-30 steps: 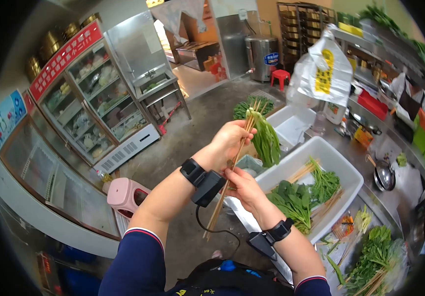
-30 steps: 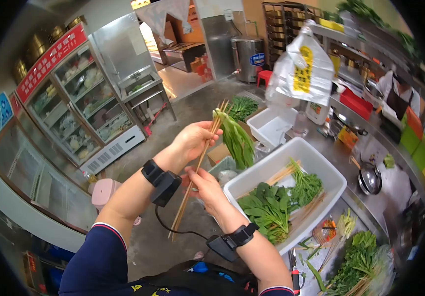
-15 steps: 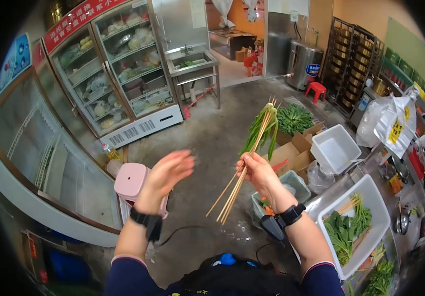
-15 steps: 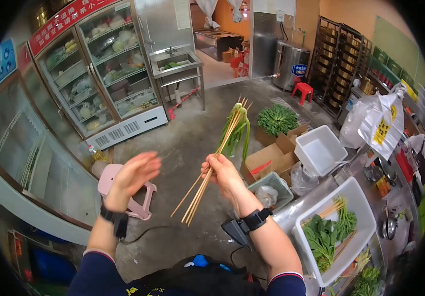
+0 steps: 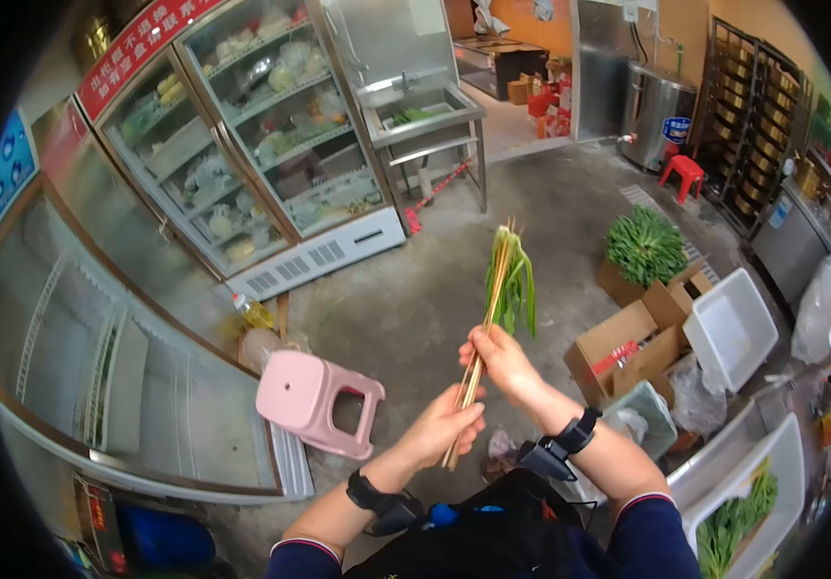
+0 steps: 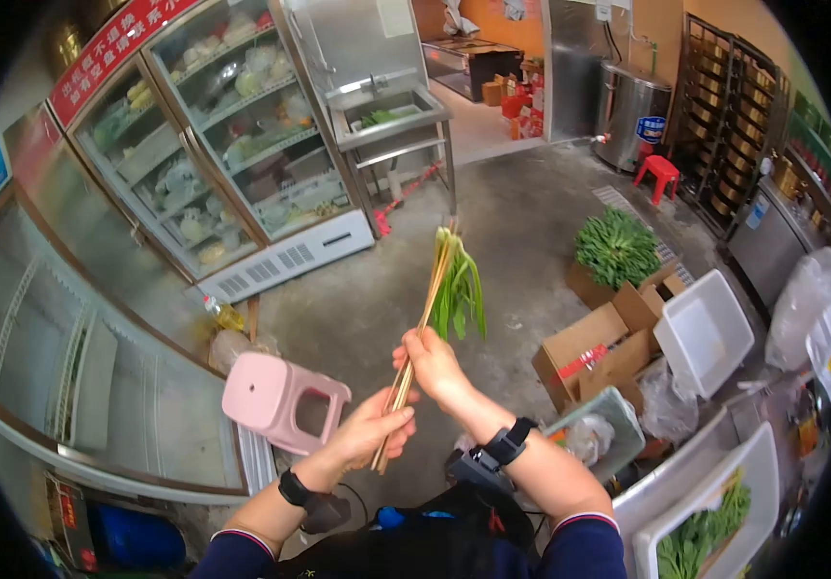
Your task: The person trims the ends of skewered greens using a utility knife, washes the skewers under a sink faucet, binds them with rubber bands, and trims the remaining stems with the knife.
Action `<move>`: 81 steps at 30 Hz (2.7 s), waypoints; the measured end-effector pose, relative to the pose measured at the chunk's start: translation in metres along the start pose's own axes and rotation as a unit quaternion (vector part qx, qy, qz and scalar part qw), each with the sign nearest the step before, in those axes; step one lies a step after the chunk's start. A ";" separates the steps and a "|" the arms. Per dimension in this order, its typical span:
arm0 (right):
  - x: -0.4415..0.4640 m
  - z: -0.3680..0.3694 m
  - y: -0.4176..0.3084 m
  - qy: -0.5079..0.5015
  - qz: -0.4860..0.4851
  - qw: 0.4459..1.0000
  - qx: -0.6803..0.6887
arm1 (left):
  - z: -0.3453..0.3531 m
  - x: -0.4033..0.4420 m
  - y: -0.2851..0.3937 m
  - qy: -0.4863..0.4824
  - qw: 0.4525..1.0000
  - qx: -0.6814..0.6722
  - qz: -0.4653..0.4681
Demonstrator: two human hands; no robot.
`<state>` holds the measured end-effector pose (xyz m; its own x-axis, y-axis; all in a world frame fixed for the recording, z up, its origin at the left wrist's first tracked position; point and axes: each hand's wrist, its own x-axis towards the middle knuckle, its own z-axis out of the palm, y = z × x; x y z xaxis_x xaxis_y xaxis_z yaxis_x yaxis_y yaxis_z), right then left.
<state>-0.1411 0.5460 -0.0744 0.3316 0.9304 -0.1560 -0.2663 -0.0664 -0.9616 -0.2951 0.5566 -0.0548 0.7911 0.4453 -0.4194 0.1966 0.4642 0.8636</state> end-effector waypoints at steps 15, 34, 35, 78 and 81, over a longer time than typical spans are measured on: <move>0.329 -0.018 -0.065 -0.063 0.016 0.991 0.115 | -0.125 0.218 0.166 -0.098 0.912 -0.398 -0.008; 0.769 -0.030 -0.130 0.085 -0.122 0.976 -0.162 | -0.357 0.558 0.386 -0.124 0.930 -0.338 -0.077; 0.792 -0.039 -0.135 0.083 -0.120 0.974 -0.172 | -0.360 0.580 0.393 -0.083 0.944 -0.311 -0.066; 1.665 -0.211 -0.251 -0.231 -0.357 0.629 -0.651 | -0.526 1.072 0.712 0.249 0.890 -0.380 -0.048; 1.664 -0.232 -0.228 -0.241 -0.370 0.596 -0.671 | -0.522 1.085 0.717 0.257 0.887 -0.382 -0.039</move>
<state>0.6814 2.0262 -0.1667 -0.4756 0.8579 0.1944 0.8618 0.4987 -0.0923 0.4019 1.7716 -0.0368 0.3852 0.5879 -0.7113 -0.3662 0.8049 0.4669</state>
